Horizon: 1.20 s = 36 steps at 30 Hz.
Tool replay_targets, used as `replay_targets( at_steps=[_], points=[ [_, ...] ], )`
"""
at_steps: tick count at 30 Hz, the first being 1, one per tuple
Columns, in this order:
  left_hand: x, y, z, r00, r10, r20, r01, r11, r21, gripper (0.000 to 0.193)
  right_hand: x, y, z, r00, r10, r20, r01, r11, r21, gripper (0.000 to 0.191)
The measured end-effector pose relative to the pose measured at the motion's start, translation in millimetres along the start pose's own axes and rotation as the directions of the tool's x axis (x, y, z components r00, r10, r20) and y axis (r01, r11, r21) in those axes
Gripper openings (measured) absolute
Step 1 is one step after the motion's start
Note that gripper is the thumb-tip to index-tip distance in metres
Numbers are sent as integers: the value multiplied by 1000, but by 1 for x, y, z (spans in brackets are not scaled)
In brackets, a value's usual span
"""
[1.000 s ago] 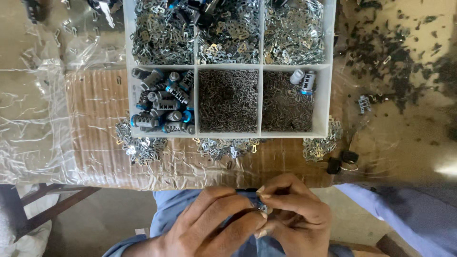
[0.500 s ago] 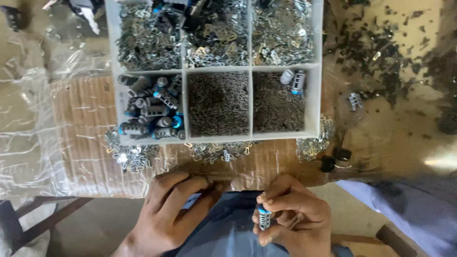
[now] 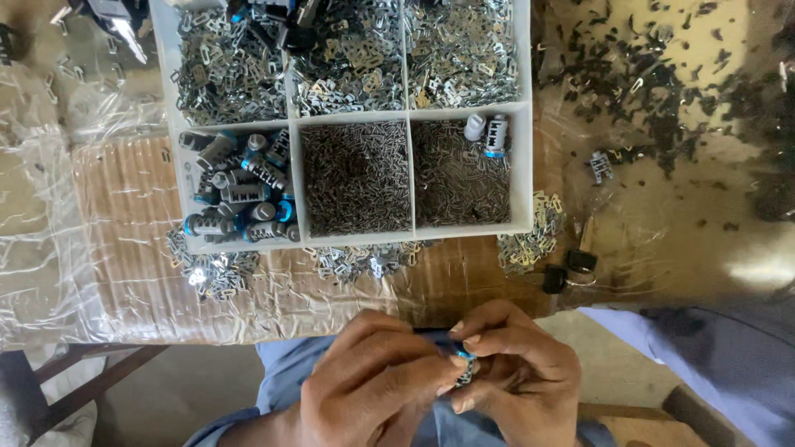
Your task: The person assembles lock cylinder cores at a workbench. They pick small metal pins and springs from a compartment tray, insert the parts into a lock cylinder body held in the other hand, and set finished cylinders with the pile of completed locks on the table.
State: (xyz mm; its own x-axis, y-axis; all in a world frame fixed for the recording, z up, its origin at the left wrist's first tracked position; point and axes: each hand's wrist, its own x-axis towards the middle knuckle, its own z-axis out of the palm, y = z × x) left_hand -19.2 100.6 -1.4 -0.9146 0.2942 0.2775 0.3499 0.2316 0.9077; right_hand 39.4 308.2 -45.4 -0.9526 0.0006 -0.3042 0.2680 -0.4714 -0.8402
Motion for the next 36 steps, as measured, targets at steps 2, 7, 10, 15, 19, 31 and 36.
replay_targets(
  at_steps=[2,7,10,15,19,31,36],
  points=[
    [5,1,2,1000,20,15,-20,1000,-18,16,-1,2,-4,999,-25,26,25,1000,-14,36],
    [16,1,-4,988,131,82,-138,986,89,19,-2,8,-1,998,-43,48,38,994,100,34],
    [19,-5,-17,963,95,253,-99,995,2,22,2,5,1,1000,-20,5,20,999,-47,31],
    [21,-6,-16,840,-304,449,487,787,-379,33,10,-7,-8,915,-166,367,178,984,1,34],
    [35,4,8,970,-40,238,4,988,151,37,0,-10,-19,990,-141,-1,140,988,60,43],
    [32,-7,28,941,-41,337,-203,727,655,44,-8,-22,-37,992,-100,-74,104,994,43,44],
    [20,-14,12,935,123,333,-312,734,604,33,1,-34,-27,994,-81,70,78,996,40,44]
  ],
)
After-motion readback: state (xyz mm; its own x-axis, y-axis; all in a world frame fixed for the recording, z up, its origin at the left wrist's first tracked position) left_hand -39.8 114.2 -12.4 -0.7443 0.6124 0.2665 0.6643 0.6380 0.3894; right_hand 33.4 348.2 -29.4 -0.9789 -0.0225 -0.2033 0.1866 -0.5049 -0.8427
